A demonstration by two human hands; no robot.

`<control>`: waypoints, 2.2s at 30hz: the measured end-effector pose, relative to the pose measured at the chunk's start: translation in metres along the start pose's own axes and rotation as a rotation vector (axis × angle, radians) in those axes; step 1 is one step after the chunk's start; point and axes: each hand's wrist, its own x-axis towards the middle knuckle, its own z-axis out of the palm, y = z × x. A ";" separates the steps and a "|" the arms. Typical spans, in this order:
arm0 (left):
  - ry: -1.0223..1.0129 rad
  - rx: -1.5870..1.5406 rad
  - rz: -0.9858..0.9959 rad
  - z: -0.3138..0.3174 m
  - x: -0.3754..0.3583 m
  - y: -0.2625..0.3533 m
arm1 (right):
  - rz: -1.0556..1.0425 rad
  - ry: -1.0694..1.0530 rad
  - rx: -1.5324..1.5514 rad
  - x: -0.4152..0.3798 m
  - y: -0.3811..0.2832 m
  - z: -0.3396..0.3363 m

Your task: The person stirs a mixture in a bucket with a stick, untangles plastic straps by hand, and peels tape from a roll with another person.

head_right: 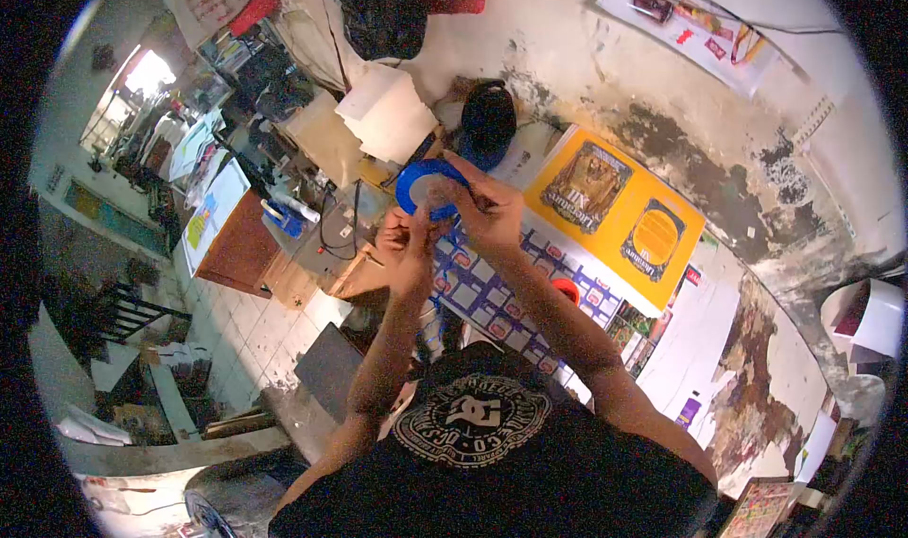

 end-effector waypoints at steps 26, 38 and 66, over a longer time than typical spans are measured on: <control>-0.378 0.506 -0.347 -0.013 0.030 0.075 | -0.031 -0.422 -0.130 0.023 -0.012 -0.025; 0.037 0.020 -0.071 -0.001 0.003 0.024 | -0.206 0.205 -0.087 -0.015 0.005 0.010; -0.580 0.745 -0.193 -0.021 0.008 0.053 | -0.107 -0.742 -0.384 0.004 -0.026 -0.065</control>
